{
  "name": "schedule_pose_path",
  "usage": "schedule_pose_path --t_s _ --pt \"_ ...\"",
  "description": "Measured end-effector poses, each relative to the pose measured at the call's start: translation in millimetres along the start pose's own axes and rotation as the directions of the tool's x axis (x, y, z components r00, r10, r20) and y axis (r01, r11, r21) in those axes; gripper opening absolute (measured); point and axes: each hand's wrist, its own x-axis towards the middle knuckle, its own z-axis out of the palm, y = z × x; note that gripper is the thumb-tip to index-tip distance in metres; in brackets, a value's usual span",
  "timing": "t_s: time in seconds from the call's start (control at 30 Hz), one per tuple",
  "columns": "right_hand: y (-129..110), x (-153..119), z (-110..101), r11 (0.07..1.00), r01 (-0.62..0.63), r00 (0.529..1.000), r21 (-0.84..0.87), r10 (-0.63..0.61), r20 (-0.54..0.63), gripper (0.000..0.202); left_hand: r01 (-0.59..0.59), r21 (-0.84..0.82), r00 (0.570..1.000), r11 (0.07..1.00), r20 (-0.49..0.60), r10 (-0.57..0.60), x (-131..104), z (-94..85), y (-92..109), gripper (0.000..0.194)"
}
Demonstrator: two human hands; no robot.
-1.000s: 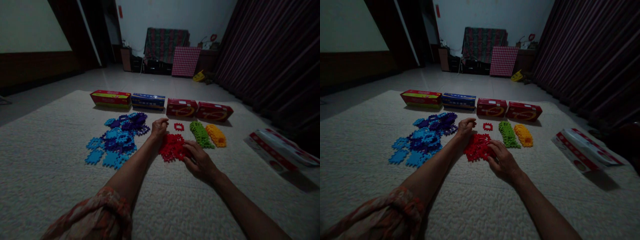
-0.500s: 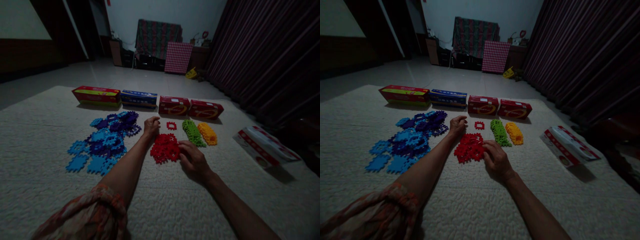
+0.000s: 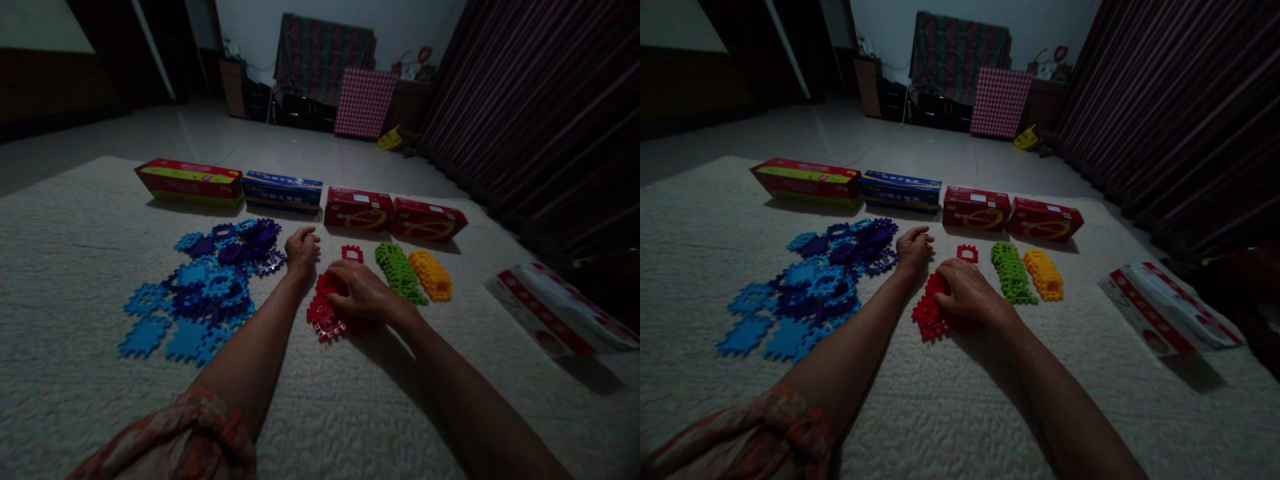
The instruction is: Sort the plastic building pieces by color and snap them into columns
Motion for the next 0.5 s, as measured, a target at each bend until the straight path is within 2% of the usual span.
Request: schedule_pose_path --t_s 0.1,0.27,0.37,0.5 --pt "-3.0 3.3 -1.3 0.999 -0.033 0.996 -0.031 0.035 0.081 0.019 0.002 0.005 1.000 1.000 -0.002 -0.002 0.7 0.9 -0.5 0.037" --pt "-2.6 1.4 -3.6 0.999 -0.009 0.999 -0.040 0.011 0.044 0.015 0.012 0.003 0.999 1.000 -0.039 -0.012 -2.0 2.4 3.8 0.037" --pt "11.2 -0.5 -12.7 1.000 -0.010 0.999 0.002 0.010 -0.035 0.023 0.017 -0.010 0.998 1.000 -0.061 -0.018 -2.7 3.0 5.0 0.038" --pt "46.5 1.9 -26.4 0.993 -0.114 0.971 0.009 0.113 -0.213 0.037 0.011 -0.045 0.999 0.999 -0.052 -0.013 -2.7 3.2 3.7 0.038"
